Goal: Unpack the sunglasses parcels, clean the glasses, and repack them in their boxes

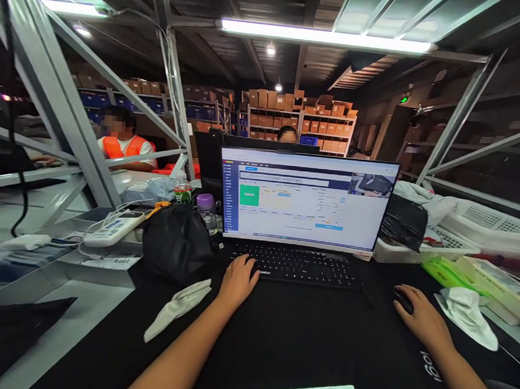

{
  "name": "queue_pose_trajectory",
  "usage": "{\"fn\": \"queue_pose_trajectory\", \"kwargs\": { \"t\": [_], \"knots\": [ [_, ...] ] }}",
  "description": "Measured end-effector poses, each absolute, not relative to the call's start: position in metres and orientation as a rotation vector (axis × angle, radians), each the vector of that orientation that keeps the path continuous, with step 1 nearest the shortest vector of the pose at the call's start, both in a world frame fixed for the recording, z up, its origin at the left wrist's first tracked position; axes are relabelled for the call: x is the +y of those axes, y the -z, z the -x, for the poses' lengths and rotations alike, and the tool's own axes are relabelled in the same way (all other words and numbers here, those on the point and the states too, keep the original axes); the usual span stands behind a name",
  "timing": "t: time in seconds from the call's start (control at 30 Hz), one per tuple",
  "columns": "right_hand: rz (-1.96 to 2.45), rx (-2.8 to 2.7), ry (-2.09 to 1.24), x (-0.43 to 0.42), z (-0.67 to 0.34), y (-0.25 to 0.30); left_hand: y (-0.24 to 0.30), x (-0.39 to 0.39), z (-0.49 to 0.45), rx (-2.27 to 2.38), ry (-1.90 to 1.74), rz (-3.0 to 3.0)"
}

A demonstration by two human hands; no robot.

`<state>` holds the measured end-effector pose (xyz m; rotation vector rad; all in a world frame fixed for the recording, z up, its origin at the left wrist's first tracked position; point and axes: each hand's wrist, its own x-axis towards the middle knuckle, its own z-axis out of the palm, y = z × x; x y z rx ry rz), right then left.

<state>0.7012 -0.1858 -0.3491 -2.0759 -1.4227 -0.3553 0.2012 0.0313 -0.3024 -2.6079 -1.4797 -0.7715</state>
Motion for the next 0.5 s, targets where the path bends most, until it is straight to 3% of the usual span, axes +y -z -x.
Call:
{"fn": "queue_pose_trajectory", "kwargs": {
  "t": [0.5],
  "knots": [
    [2.200, -1.445, 0.402, -0.185, -0.716, 0.363, 0.298, 0.026, -0.202, -1.490, 0.738, 2.607]
  ]
}}
